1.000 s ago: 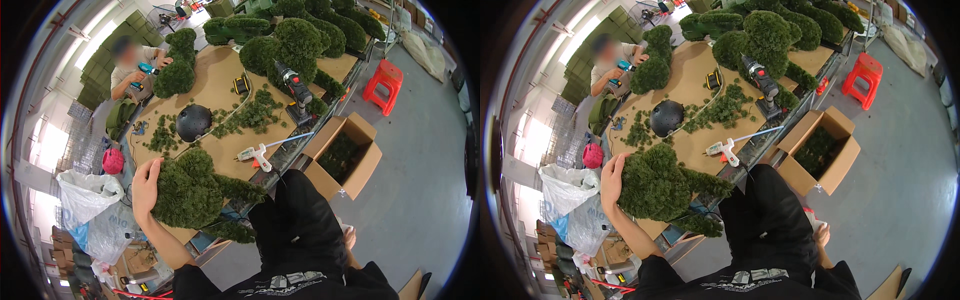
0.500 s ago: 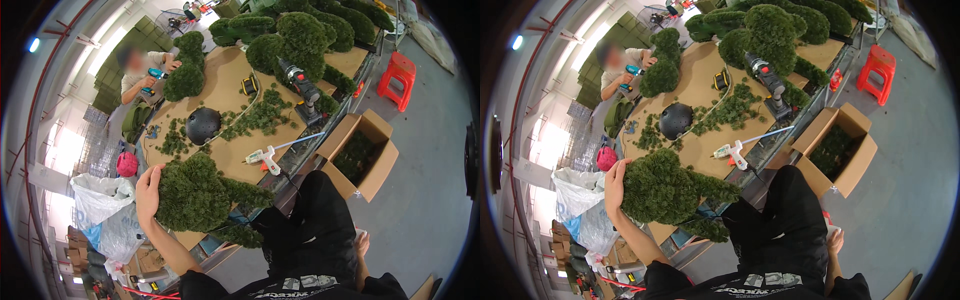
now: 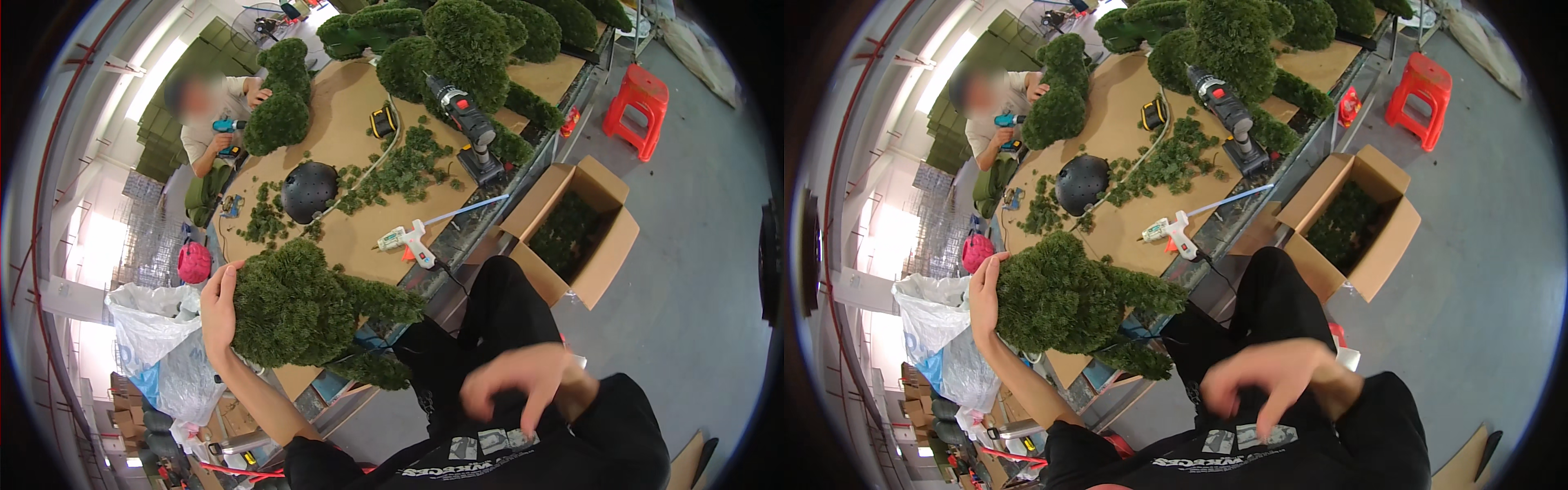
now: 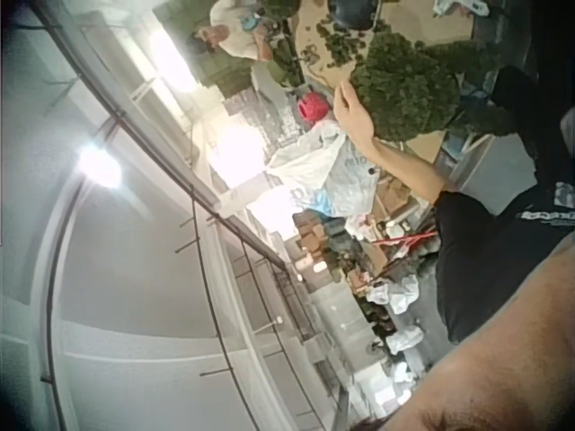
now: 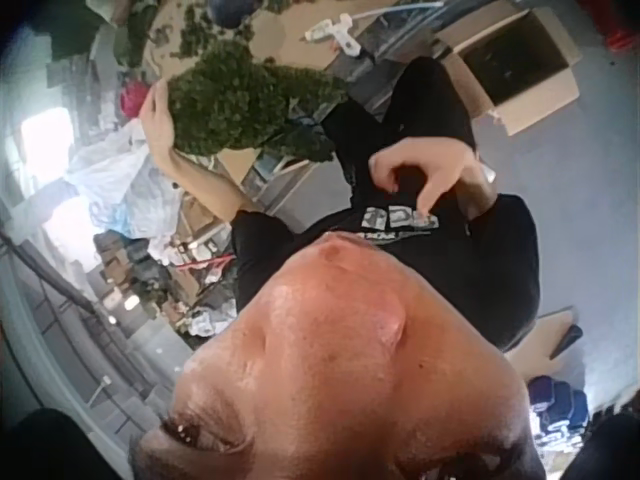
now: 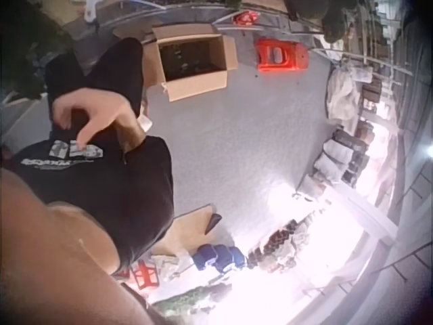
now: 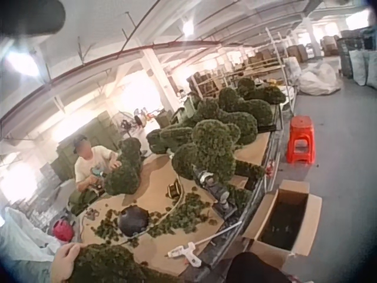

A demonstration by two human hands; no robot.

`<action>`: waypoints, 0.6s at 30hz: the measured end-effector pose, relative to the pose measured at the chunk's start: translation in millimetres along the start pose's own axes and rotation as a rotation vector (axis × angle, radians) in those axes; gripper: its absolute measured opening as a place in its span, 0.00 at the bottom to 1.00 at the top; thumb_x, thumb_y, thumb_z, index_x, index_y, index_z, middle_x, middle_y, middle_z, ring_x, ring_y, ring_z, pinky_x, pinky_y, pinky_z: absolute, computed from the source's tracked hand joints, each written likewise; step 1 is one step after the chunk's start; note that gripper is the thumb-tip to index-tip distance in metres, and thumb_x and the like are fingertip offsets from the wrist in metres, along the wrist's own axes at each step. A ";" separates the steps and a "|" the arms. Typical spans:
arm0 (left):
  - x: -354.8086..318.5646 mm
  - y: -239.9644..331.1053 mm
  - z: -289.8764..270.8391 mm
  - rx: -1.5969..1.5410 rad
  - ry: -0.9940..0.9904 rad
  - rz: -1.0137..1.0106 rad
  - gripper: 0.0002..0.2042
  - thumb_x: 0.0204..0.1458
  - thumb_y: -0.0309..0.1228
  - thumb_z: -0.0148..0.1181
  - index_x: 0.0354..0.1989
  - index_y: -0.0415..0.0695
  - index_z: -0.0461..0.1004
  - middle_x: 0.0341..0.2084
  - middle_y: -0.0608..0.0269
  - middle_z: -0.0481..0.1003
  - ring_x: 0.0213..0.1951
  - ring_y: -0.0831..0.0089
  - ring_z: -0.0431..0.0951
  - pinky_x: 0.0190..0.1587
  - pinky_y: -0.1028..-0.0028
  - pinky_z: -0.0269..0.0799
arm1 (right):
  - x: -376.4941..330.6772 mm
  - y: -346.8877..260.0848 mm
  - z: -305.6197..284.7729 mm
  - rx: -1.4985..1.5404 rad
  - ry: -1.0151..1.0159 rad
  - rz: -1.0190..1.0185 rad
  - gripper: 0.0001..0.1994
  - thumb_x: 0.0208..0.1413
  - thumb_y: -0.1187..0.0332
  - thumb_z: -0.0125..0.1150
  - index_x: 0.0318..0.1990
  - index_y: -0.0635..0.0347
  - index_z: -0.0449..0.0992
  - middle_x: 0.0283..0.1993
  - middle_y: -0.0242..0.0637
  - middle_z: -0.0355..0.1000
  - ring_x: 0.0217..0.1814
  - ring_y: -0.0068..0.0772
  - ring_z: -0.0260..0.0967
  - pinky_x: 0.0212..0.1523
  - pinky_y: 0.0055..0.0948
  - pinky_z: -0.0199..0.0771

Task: Assembling and securing moss pieces onto a dog-shaped frame using a glue gun and a power drill.

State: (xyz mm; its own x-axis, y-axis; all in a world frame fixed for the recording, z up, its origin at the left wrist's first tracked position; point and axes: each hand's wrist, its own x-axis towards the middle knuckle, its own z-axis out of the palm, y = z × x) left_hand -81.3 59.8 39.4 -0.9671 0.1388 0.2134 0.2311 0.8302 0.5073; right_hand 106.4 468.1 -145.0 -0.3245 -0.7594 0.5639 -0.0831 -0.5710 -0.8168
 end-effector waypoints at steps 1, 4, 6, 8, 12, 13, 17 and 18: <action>-0.9 0.5 -0.5 -0.002 -0.004 -0.006 0.21 0.72 0.44 0.51 0.52 0.35 0.80 0.33 0.70 0.74 0.37 0.80 0.68 0.44 0.77 0.64 | 28.3 2.5 19.4 0.069 -0.210 -0.091 0.30 0.54 0.48 0.78 0.46 0.64 0.71 0.44 0.38 0.69 0.43 0.37 0.71 0.44 0.36 0.74; 7.5 6.4 6.6 -0.004 -0.056 -0.034 0.21 0.73 0.42 0.48 0.51 0.34 0.80 0.44 0.63 0.81 0.50 0.74 0.75 0.60 0.73 0.65 | 81.4 -0.6 54.9 0.235 -0.537 -0.272 0.19 0.65 0.52 0.66 0.43 0.63 0.77 0.40 0.49 0.72 0.40 0.53 0.73 0.40 0.45 0.72; 3.8 2.4 2.9 0.012 -0.043 -0.030 0.21 0.73 0.42 0.48 0.51 0.34 0.80 0.45 0.63 0.81 0.50 0.74 0.76 0.60 0.73 0.65 | 96.8 -0.8 59.3 0.319 -0.589 -0.325 0.17 0.70 0.54 0.59 0.44 0.61 0.82 0.44 0.57 0.79 0.43 0.60 0.78 0.43 0.49 0.76; 8.1 -2.3 5.6 0.015 -0.035 -0.009 0.21 0.73 0.42 0.48 0.51 0.34 0.80 0.45 0.63 0.81 0.50 0.74 0.76 0.60 0.73 0.65 | 101.8 -1.1 62.4 0.223 -0.411 -0.516 0.16 0.73 0.59 0.53 0.40 0.64 0.79 0.39 0.55 0.77 0.38 0.60 0.76 0.38 0.48 0.74; 1.8 -3.9 -1.9 -0.022 -0.026 0.022 0.21 0.72 0.42 0.50 0.52 0.35 0.80 0.42 0.61 0.81 0.47 0.75 0.75 0.56 0.74 0.67 | 121.3 -20.7 61.1 -0.071 0.218 -0.784 0.15 0.65 0.61 0.68 0.37 0.64 0.72 0.32 0.40 0.68 0.32 0.41 0.70 0.34 0.37 0.69; 3.0 1.3 -1.0 -0.034 -0.031 0.021 0.21 0.72 0.42 0.50 0.52 0.35 0.79 0.42 0.60 0.81 0.47 0.74 0.75 0.56 0.74 0.66 | 124.4 -12.4 72.3 -0.081 0.222 -0.784 0.15 0.65 0.61 0.68 0.37 0.64 0.72 0.32 0.40 0.68 0.32 0.41 0.70 0.34 0.37 0.69; 7.6 -5.4 8.6 -0.024 -0.026 0.043 0.21 0.72 0.42 0.50 0.52 0.34 0.79 0.43 0.60 0.81 0.48 0.73 0.75 0.57 0.73 0.66 | 146.5 -10.5 74.2 0.052 0.279 -0.888 0.18 0.72 0.62 0.53 0.30 0.66 0.73 0.29 0.53 0.70 0.25 0.54 0.69 0.27 0.46 0.66; 6.4 -7.0 9.7 -0.028 -0.031 0.038 0.21 0.72 0.43 0.50 0.52 0.34 0.79 0.43 0.59 0.81 0.48 0.73 0.75 0.58 0.73 0.66 | 146.6 -9.9 71.5 0.030 0.273 -0.887 0.18 0.72 0.62 0.53 0.30 0.66 0.73 0.29 0.53 0.70 0.25 0.54 0.69 0.27 0.46 0.66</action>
State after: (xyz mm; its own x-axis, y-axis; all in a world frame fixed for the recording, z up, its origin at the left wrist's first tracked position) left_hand -90.1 60.1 29.1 -0.9602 0.1874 0.2073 0.2706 0.8085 0.5226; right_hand 127.0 340.2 -45.5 -0.3648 0.0571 0.9293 -0.3839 -0.9186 -0.0942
